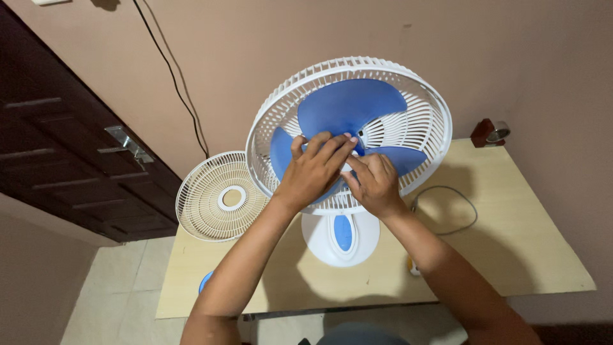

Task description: The person disassembles a table fan by first removing the front grill, then unscrewing the central hub cap to detach the fan blades, and finally removing the rear grill. The components are placed on the table.

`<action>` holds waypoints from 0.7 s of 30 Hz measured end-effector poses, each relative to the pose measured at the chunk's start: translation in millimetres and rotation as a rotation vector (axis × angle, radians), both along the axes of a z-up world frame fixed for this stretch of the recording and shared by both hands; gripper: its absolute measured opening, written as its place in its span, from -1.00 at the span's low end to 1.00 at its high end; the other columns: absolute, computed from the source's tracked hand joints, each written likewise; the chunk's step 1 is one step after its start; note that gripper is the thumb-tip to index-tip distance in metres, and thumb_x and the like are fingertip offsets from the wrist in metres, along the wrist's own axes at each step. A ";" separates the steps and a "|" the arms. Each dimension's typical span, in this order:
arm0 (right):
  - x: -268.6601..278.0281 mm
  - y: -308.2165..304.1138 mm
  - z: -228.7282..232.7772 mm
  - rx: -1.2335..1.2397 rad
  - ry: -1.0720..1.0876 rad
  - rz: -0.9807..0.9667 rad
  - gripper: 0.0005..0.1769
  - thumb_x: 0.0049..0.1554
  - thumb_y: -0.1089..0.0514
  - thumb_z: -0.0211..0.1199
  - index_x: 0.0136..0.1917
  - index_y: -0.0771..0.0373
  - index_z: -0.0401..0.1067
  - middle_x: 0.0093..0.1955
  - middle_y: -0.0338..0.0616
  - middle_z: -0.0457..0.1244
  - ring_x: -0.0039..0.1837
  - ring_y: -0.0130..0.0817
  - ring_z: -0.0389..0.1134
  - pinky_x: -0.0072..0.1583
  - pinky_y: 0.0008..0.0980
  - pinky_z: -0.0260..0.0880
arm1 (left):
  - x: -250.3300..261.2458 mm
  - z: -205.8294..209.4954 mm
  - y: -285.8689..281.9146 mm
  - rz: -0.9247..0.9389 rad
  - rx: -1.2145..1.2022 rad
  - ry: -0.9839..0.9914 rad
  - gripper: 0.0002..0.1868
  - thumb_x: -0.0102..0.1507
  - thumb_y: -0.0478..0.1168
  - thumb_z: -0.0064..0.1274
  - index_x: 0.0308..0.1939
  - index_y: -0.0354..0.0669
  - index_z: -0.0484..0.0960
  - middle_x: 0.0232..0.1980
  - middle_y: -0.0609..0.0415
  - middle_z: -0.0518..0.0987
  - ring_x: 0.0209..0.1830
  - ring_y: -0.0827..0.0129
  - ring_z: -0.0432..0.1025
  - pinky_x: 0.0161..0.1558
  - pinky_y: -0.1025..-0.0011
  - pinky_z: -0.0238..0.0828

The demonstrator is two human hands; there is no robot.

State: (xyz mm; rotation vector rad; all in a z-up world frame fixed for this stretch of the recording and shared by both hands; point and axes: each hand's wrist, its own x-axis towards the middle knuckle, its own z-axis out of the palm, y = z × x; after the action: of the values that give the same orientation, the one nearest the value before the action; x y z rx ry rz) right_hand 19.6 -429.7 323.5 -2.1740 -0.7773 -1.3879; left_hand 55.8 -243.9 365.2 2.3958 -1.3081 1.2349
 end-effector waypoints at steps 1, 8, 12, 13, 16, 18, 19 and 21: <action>0.2 -0.3 -0.1 -0.005 -0.004 0.002 -0.59 0.05 0.27 0.46 0.16 0.32 0.46 -0.04 -0.06 0.26 -0.04 -0.09 0.31 0.01 -0.15 0.31 | 0.0 -0.8 0.3 0.003 -0.003 0.002 -0.31 0.19 -0.10 0.21 0.42 0.02 0.45 0.36 0.26 0.46 0.36 0.31 0.29 0.29 0.12 -0.05; 4.5 -3.5 -6.5 -0.028 -0.003 -0.016 -0.59 0.07 0.26 0.45 0.18 0.34 0.47 -0.09 -0.07 0.24 -0.09 -0.12 0.28 -0.03 -0.16 0.28 | 1.4 -8.1 1.6 0.011 -0.025 -0.013 -0.31 0.22 -0.09 0.20 0.45 0.00 0.44 0.39 0.26 0.46 0.36 0.33 0.27 0.27 0.15 -0.06; 12.7 -5.6 -14.8 -0.005 -0.021 -0.030 -0.56 0.04 0.18 0.51 0.13 0.37 0.46 -0.14 -0.08 0.22 -0.14 -0.15 0.26 -0.08 -0.18 0.26 | 3.7 -14.4 0.4 -0.034 -0.106 0.099 -0.28 0.19 0.01 0.21 0.42 -0.03 0.43 0.34 0.23 0.46 0.30 0.26 0.25 0.20 0.05 -0.09; 15.0 -5.7 -16.7 0.006 -0.025 -0.029 -0.53 0.02 0.14 0.54 0.11 0.38 0.45 -0.16 -0.08 0.22 -0.17 -0.15 0.26 -0.11 -0.18 0.25 | 3.3 -16.6 -1.9 -0.020 -0.125 0.089 -0.28 0.20 0.00 0.22 0.42 -0.03 0.43 0.34 0.24 0.46 0.30 0.28 0.25 0.19 0.05 -0.09; 14.5 1.9 -25.3 0.080 -0.014 -0.039 -0.55 0.05 0.21 0.53 0.14 0.39 0.46 -0.20 -0.14 0.22 -0.17 -0.22 0.29 -0.10 -0.22 0.29 | 0.9 -22.7 -5.6 0.014 -0.174 0.063 -0.28 0.19 -0.01 0.25 0.42 -0.02 0.44 0.33 0.25 0.46 0.29 0.29 0.26 0.19 0.06 -0.08; 16.0 3.4 -26.7 0.094 -0.035 -0.047 -0.53 0.03 0.21 0.54 0.15 0.39 0.46 -0.20 -0.13 0.24 -0.18 -0.21 0.29 -0.12 -0.24 0.29 | -1.2 -25.5 -6.0 0.026 -0.197 0.071 -0.26 0.17 0.00 0.26 0.42 -0.01 0.45 0.35 0.25 0.46 0.29 0.28 0.25 0.19 0.07 -0.07; 16.1 4.0 -27.5 0.101 -0.043 -0.051 -0.53 0.02 0.22 0.54 0.15 0.38 0.46 -0.20 -0.12 0.24 -0.19 -0.21 0.29 -0.13 -0.24 0.30 | -1.8 -26.6 -6.1 0.033 -0.198 0.078 -0.25 0.15 -0.01 0.26 0.42 -0.01 0.45 0.36 0.25 0.46 0.29 0.28 0.25 0.19 0.08 -0.07; 16.0 5.6 -28.8 0.118 -0.053 -0.059 -0.53 0.02 0.22 0.54 0.16 0.37 0.46 -0.17 -0.11 0.26 -0.17 -0.20 0.31 -0.11 -0.24 0.32 | -2.4 -28.7 -6.5 0.039 -0.198 0.092 -0.22 0.12 -0.02 0.27 0.43 -0.01 0.45 0.37 0.25 0.46 0.29 0.29 0.26 0.19 0.09 -0.07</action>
State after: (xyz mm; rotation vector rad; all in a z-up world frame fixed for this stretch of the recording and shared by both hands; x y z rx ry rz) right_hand 35.6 -424.1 294.7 -2.0928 -0.6383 -1.4874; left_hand 53.4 -250.4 336.5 2.3183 -1.0641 1.1876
